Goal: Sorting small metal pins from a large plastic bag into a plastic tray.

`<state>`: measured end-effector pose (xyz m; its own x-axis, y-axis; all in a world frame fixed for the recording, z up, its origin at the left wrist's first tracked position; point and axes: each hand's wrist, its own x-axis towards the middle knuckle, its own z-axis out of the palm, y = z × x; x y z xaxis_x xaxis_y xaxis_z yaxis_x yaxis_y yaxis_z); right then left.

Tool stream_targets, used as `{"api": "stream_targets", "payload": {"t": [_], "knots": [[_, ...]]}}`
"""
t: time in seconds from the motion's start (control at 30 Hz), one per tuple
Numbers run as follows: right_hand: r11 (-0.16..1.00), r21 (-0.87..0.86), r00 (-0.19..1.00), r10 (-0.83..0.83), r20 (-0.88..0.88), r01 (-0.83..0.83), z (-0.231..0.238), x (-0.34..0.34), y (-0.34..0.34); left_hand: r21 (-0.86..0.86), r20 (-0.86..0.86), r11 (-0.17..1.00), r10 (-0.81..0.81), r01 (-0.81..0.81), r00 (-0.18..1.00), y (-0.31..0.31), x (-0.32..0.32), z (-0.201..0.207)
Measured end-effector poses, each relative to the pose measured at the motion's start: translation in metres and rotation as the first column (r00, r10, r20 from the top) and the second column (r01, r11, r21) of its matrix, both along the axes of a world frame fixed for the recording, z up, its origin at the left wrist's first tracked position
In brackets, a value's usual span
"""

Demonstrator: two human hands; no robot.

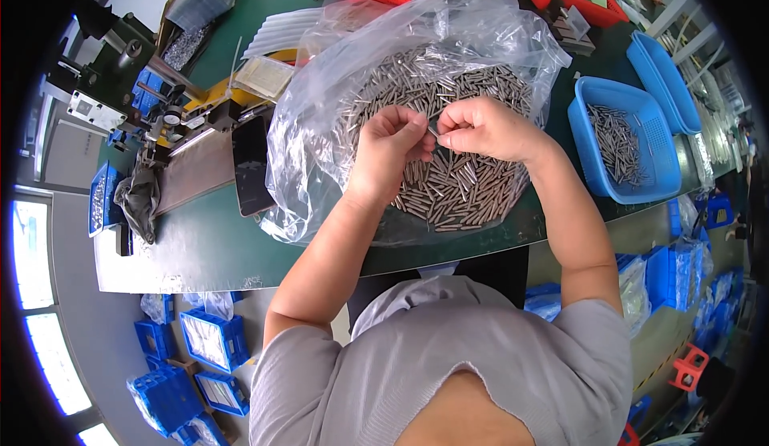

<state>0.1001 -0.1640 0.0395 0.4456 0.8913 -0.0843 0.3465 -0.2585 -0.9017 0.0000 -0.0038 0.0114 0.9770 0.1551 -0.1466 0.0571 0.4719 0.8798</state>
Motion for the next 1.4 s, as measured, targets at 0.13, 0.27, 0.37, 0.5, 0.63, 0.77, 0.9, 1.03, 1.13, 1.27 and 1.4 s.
{"api": "stream_targets", "payload": {"t": [0.13,0.27,0.37,0.5,0.63,0.77,0.9,1.03,1.13,1.27,1.4], "knots": [[1.0,0.014,0.996,0.018,-0.087,-0.017,0.002,0.001,-0.001,0.048,0.015,0.999,-0.013,0.012,1.0,-0.001,0.001,0.001],[0.997,-0.071,0.944,-0.012,-0.329,-0.012,0.004,0.003,-0.005,0.094,0.023,0.994,-0.05,0.047,0.998,-0.001,0.001,0.002],[0.997,-0.057,0.898,0.021,-0.439,-0.051,0.005,0.004,-0.008,0.166,0.047,0.983,-0.089,0.08,0.995,-0.002,0.001,0.003],[0.999,-0.031,0.843,-0.038,-0.536,0.025,0.011,0.006,-0.009,0.152,0.071,0.987,-0.055,0.044,0.996,-0.001,-0.001,0.003],[0.989,0.022,0.98,-0.144,-0.14,0.149,0.011,-0.005,-0.002,0.069,0.034,0.998,-0.001,-0.001,0.999,-0.003,-0.001,0.004],[0.972,0.142,0.981,-0.19,0.026,0.185,0.004,-0.013,0.006,-0.053,0.042,0.998,-0.04,0.042,0.998,0.0,-0.001,0.0],[0.927,0.219,0.922,-0.344,0.18,0.303,0.004,-0.018,0.002,-0.156,0.073,0.987,-0.028,0.04,0.997,-0.001,0.006,-0.005],[0.907,0.351,0.885,-0.346,0.312,0.231,-0.008,-0.027,0.015,-0.107,0.084,0.994,0.046,-0.037,0.995,0.005,-0.002,-0.006],[0.905,0.314,0.837,-0.397,0.378,0.287,0.006,-0.024,-0.001,-0.062,0.1,0.997,0.051,-0.045,0.994,-0.003,-0.001,-0.003],[0.785,0.386,0.646,-0.619,0.447,0.484,0.034,-0.02,-0.043,-0.071,0.107,0.993,0.099,-0.092,0.989,-0.002,-0.002,-0.005],[0.618,0.317,0.28,-0.676,0.682,0.719,0.038,0.006,-0.117,-0.043,0.086,0.993,0.111,-0.107,0.99,-0.002,-0.003,-0.004]]}}
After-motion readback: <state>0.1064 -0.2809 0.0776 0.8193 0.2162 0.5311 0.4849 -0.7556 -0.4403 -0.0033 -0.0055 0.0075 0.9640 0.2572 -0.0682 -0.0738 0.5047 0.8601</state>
